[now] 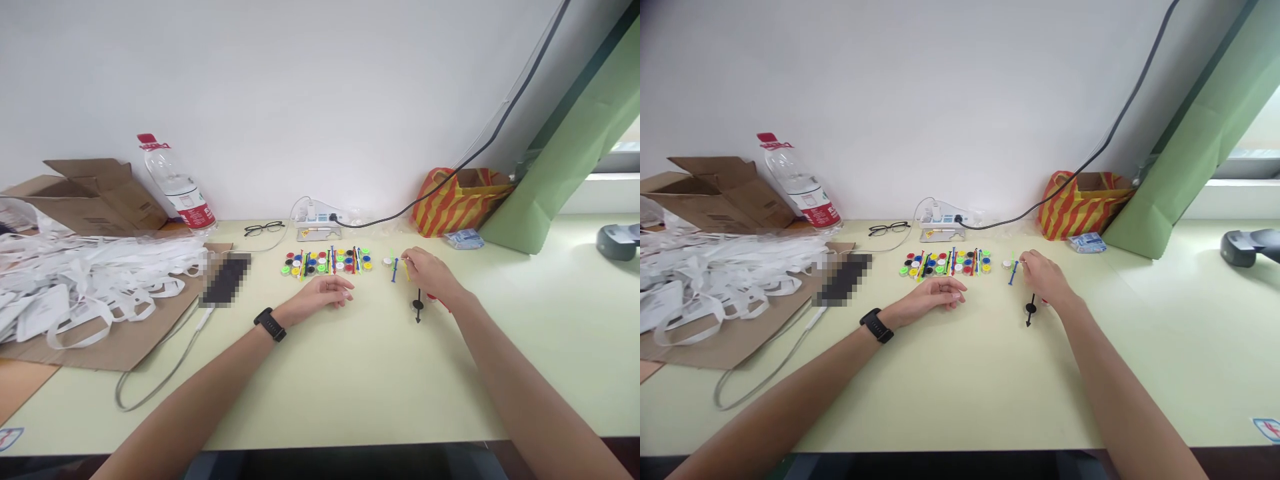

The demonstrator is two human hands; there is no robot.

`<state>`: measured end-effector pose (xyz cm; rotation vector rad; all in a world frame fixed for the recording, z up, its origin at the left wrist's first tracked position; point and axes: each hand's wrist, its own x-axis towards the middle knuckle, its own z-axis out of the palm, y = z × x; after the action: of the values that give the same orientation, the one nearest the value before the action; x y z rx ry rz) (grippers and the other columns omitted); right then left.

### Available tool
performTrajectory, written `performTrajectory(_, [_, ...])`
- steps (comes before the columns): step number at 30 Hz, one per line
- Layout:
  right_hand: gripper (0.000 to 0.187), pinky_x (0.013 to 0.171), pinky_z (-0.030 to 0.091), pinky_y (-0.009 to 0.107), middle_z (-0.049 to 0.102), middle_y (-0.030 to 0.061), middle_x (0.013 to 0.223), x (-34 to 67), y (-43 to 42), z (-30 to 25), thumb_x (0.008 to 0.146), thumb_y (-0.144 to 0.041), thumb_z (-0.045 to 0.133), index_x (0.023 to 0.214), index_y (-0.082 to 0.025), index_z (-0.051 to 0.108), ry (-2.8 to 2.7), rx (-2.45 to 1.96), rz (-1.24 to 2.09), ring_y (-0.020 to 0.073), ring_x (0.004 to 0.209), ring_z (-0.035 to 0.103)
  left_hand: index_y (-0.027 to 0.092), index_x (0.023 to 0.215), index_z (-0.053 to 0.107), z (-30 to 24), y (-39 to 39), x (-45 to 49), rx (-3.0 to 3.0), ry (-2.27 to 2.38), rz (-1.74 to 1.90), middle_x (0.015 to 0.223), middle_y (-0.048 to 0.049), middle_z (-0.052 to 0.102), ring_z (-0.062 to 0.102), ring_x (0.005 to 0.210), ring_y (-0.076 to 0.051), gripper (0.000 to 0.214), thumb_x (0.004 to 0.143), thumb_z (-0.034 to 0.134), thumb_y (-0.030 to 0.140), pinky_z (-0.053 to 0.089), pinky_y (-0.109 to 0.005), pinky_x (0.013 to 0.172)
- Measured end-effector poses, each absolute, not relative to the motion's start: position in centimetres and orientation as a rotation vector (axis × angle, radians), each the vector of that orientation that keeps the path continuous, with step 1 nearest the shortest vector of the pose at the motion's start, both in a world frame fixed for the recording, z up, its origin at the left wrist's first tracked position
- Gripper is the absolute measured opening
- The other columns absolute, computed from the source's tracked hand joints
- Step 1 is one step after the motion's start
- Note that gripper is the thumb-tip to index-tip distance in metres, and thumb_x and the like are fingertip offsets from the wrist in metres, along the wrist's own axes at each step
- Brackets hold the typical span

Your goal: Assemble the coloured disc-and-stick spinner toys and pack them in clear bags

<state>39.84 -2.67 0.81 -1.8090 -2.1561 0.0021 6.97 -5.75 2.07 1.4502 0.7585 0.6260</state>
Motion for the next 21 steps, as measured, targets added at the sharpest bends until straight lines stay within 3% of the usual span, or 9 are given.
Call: performTrajectory(21, [0.022,0.067,0.035,0.031,0.072,0.0064,0.102,38.3,-3.3,1.6,0.095,-0.019,0.043,0.097,-0.022,0.065,-2.174,-1.840,-0.009,0.0216,0.088,0.063,0.017,0.111,0.071,2.1,-5.9,7.1,1.447,0.784,0.650,0.101,-0.0109,0.074,0.065,0.079,-0.015,0.036,0.083,0.077,0.039,0.052,-0.028,0.072])
